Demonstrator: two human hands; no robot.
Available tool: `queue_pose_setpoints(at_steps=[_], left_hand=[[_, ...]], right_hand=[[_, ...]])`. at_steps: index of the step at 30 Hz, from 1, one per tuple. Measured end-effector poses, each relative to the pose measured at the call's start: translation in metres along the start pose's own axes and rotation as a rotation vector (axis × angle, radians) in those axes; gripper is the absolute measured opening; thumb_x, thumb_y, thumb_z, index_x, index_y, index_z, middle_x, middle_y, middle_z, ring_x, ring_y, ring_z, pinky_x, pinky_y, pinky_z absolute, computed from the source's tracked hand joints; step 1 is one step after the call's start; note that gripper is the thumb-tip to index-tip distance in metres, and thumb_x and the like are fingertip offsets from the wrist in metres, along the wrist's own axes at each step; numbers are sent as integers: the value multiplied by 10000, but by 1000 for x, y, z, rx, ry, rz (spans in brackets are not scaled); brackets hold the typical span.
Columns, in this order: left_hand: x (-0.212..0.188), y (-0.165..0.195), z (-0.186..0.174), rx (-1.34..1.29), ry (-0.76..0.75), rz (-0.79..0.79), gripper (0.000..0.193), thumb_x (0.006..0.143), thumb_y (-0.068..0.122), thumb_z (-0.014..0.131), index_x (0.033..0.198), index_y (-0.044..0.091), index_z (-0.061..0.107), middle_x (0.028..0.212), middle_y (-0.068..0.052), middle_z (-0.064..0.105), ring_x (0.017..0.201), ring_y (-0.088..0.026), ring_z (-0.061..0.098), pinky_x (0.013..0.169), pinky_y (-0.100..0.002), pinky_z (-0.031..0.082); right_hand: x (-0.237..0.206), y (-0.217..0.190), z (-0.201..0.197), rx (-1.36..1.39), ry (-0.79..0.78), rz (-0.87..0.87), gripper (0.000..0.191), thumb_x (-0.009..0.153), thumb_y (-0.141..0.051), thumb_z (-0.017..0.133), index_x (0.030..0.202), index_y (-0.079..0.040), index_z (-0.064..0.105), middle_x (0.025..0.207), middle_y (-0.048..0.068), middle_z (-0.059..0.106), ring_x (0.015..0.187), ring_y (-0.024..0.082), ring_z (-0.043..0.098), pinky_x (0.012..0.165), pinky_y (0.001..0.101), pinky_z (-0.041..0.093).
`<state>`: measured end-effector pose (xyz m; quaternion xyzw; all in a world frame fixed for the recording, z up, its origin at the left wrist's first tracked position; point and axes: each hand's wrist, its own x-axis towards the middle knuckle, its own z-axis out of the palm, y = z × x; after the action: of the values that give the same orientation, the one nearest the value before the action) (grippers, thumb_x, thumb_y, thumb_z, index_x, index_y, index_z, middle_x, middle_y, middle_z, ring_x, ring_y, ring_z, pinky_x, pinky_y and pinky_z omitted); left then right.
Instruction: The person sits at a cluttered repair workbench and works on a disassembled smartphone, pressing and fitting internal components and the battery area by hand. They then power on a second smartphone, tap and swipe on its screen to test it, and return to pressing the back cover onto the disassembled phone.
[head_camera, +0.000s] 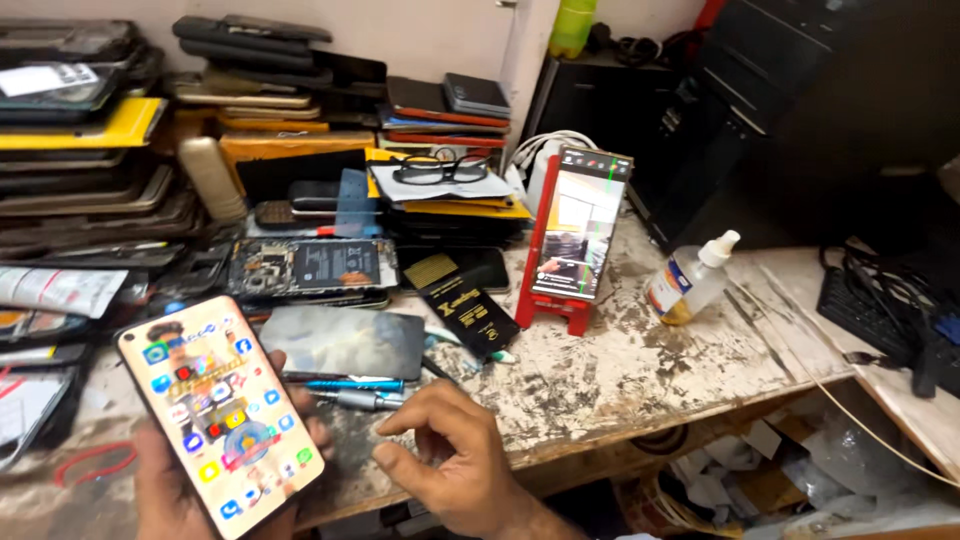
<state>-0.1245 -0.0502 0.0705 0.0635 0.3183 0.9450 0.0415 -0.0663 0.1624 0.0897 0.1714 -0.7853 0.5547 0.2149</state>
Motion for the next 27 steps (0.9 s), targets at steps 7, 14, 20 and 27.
queue_pose_setpoints(at_steps=[7, 14, 20, 27], left_hand=[[11, -5, -36, -216, -252, -109, 959, 1018, 682, 521, 1700, 49, 288, 1390, -304, 537, 1102, -512, 601, 905, -677, 481], [24, 1, -54, -27, -105, -139, 998, 959, 697, 517, 1731, 119, 261, 1488, -202, 493, 1152, -484, 581, 896, -732, 470], [29, 4, -61, -460, -470, -316, 804, 1099, 593, 523, 1689, 137, 222, 1475, -327, 456, 1200, -628, 543, 992, -759, 439], [28, -4, -65, -370, -394, -338, 928, 1011, 703, 568, 1678, 157, 224, 1424, -277, 514, 1143, -581, 582, 937, -741, 463]], right_hand=[[0, 9, -3, 118, 16, 89, 143, 913, -144, 800, 996, -49, 731, 945, 18, 640, 678, 43, 516, 593, 208, 424], [-5, 21, -1, 159, 27, 87, 156, 920, -157, 811, 985, -36, 736, 924, 19, 626, 678, 31, 506, 601, 204, 411], [-4, 24, -1, 209, 30, 113, 166, 920, -175, 815, 974, -34, 746, 918, 17, 629, 661, 22, 506, 582, 200, 402], [-6, 28, -1, 205, 41, 118, 181, 912, -191, 823, 959, -31, 751, 903, 23, 637, 658, 21, 517, 561, 200, 395]])
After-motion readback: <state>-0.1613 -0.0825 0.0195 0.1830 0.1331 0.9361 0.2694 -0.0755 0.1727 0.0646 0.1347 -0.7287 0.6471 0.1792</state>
